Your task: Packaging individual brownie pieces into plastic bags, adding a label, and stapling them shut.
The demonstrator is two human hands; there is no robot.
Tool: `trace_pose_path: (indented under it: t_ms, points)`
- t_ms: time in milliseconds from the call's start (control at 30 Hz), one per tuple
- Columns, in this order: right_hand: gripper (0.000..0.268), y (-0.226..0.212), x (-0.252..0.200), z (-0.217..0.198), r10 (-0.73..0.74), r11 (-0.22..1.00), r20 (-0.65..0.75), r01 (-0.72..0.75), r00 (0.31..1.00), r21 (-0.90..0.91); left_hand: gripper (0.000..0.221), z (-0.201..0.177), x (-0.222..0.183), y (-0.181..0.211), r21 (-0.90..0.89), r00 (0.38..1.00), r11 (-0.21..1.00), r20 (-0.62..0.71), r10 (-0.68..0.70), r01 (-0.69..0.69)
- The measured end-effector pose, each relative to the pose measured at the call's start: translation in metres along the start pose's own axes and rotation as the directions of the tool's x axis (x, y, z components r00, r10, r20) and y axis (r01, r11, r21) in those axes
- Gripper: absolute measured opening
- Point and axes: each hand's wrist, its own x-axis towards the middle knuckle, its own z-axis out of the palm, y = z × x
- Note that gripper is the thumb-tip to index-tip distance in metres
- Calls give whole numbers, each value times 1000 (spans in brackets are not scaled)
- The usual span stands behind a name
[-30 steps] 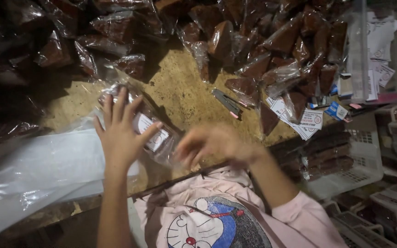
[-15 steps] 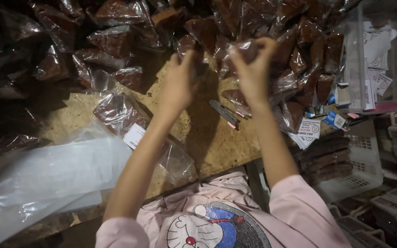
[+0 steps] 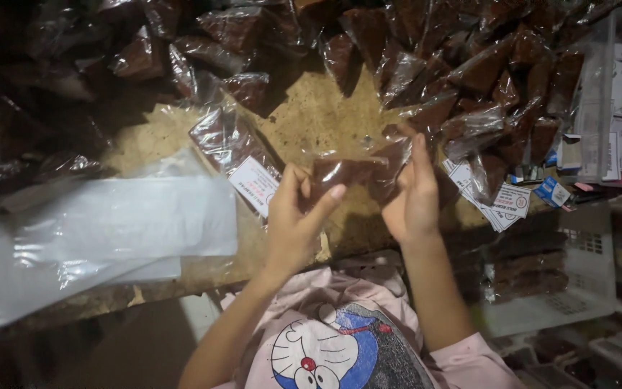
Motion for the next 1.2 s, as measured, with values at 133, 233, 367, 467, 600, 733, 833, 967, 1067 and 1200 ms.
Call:
trace_pose_path:
  t_ms: [133,233,367,467,600,733,833,967,1067,1200]
  points:
    - [60,27,-34,10,-115,970,228,159,967,-184,39,10,-37,21,236,993,964,32,115,-120]
    - [84,41,-47,10,-307,755,344,447,887,-479,38,3,-64,-3,639,941,699,132,311,-321]
    - [96,67,-38,-29,-319,263,472,555,822,-789,53,-23,-68,-75,901,770,238,147,621,-364]
    - [106,74,-17,-65,-119,-227,506,473,854,-852,36,-34,-70,-109,854,720,273,158,676,-443]
    - [113,61,-36,-76,152,-22,358,365,921,-931,23,-46,-66,-149,845,636,126,284,718,-520]
    - [88,65,-65,-55,335,553,553,317,763,-771,11,-37,-75,-102,732,831,563,7,557,-383]
    - [72,64,-72,-39,356,444,454,279,817,-851,8,-36,-77,-84,664,826,593,66,560,-455]
    - [27,79,-34,-74,516,847,-31,-516,856,-132,5,-30,-77,-96,659,833,579,135,537,-480]
    - [40,74,-69,-43,324,879,-152,-356,934,-317,6,-11,-73,-81,701,804,512,149,576,-497]
    - [32,67,-52,-45,473,874,-169,-485,865,-36,6,14,-71,-113,712,778,484,139,612,-508]
